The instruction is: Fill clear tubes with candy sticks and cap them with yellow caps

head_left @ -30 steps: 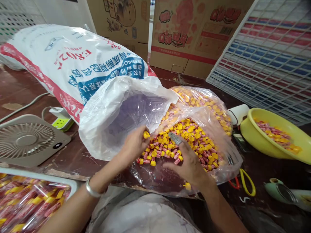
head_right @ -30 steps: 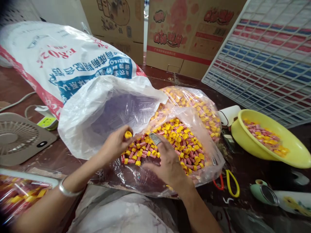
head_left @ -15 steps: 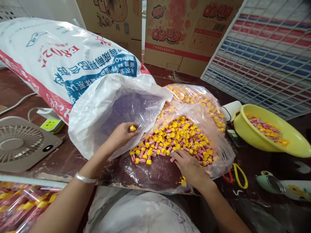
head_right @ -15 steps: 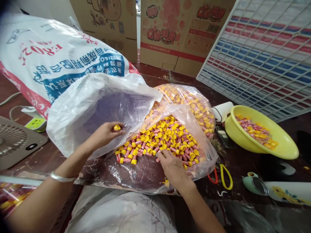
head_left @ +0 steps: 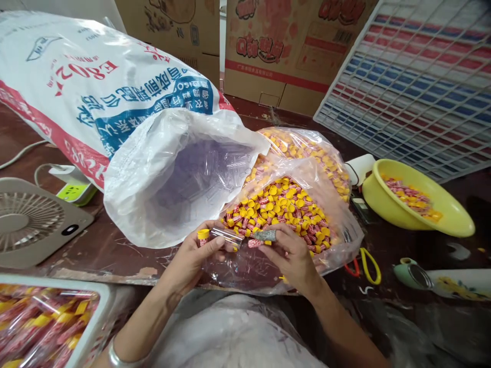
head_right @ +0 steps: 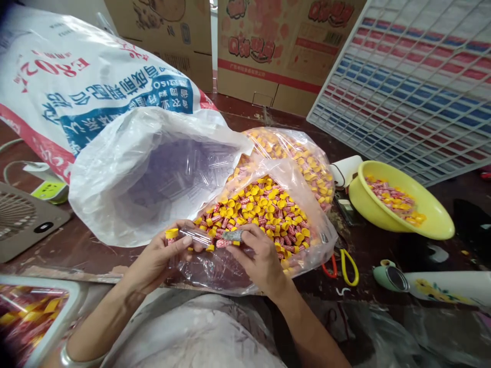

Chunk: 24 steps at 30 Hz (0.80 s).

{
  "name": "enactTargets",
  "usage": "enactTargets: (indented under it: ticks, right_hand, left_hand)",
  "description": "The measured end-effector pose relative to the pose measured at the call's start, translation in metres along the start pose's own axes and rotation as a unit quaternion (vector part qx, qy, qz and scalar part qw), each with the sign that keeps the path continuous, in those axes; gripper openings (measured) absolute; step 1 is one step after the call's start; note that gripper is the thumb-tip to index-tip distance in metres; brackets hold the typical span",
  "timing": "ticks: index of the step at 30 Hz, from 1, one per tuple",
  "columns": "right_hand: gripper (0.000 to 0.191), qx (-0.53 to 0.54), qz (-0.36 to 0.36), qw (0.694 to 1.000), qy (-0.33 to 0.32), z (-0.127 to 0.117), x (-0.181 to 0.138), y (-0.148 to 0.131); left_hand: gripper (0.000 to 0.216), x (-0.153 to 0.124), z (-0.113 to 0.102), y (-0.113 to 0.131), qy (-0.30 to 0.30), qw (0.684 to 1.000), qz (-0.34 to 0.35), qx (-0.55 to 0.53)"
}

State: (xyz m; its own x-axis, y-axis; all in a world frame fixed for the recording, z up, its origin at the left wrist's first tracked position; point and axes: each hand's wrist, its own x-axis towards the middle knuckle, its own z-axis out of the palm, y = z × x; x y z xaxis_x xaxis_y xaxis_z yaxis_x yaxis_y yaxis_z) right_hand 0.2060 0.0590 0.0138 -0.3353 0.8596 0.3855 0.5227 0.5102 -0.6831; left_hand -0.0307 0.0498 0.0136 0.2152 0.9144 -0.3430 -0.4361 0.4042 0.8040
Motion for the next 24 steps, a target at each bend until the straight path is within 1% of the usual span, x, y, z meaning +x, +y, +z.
enactTargets:
  ticks: [3,5,6,8,9,11,12,14,15,16,19,20,21,22,23,24]
  right_hand:
    - [0.024,0.079,0.051,0.996,0.010,0.012,0.006,-0.007]
    - [0.031,0.134,0.092,0.986,0.018,0.018,0.007,-0.008]
    - [0.032,0.141,0.099,0.985,0.020,0.019,0.008,-0.008]
    - [0.032,0.103,0.074,0.992,0.017,0.019,0.010,-0.010]
    - [0.033,0.076,0.045,0.996,0.009,0.018,0.011,-0.012]
    - [0.035,0.041,-0.028,0.998,-0.032,0.016,0.012,-0.017]
    - [0.039,0.030,-0.062,0.996,-0.053,0.017,0.012,-0.019]
    - [0.057,-0.002,-0.101,0.992,-0.073,0.022,0.010,-0.022]
    - [0.063,-0.025,-0.109,0.992,-0.065,0.026,0.008,-0.022]
    - [0.066,-0.048,-0.113,0.991,-0.049,0.031,0.005,-0.022]
    - [0.061,-0.079,-0.134,0.988,0.001,0.043,0.002,-0.020]
    - [0.061,-0.079,-0.140,0.987,0.009,0.044,0.002,-0.020]
    - [0.063,-0.076,-0.142,0.987,0.003,0.043,0.004,-0.020]
    - [0.068,-0.074,-0.138,0.987,-0.017,0.040,0.006,-0.020]
    - [0.076,-0.076,-0.129,0.988,-0.048,0.036,0.009,-0.019]
    - [0.085,-0.081,-0.114,0.987,-0.078,0.030,0.011,-0.016]
  left_hand:
    - [0.036,-0.004,0.008,-0.009,0.000,1.000,-0.006,0.000]
    - [0.032,-0.008,0.010,-0.014,-0.007,1.000,-0.008,0.028]
    - [0.031,-0.009,0.011,-0.015,-0.018,0.999,-0.010,0.049]
    - [0.031,-0.011,0.012,-0.018,-0.054,0.995,-0.024,0.081]
    - [0.031,-0.011,0.012,-0.018,-0.072,0.993,-0.030,0.085]
    - [0.030,-0.011,0.013,-0.019,-0.096,0.993,-0.033,0.065]
    - [0.029,-0.010,0.014,-0.018,-0.100,0.993,-0.031,0.046]
    - [0.028,-0.010,0.017,-0.018,-0.098,0.995,-0.029,0.003]
    - [0.029,-0.009,0.019,-0.018,-0.098,0.994,-0.039,-0.017]
    - [0.030,-0.009,0.021,-0.019,-0.099,0.993,-0.054,-0.033]
    - [0.035,-0.009,0.024,-0.021,-0.117,0.989,-0.083,-0.045]
    - [0.036,-0.008,0.024,-0.020,-0.127,0.987,-0.087,-0.038]
    - [0.036,-0.006,0.022,-0.018,-0.135,0.987,-0.082,-0.019]
    - [0.035,-0.004,0.019,-0.014,-0.140,0.988,-0.069,0.017]
    - [0.032,-0.001,0.015,-0.007,-0.138,0.986,-0.049,0.076]
    - [0.027,0.002,0.009,0.001,-0.122,0.979,-0.018,0.165]
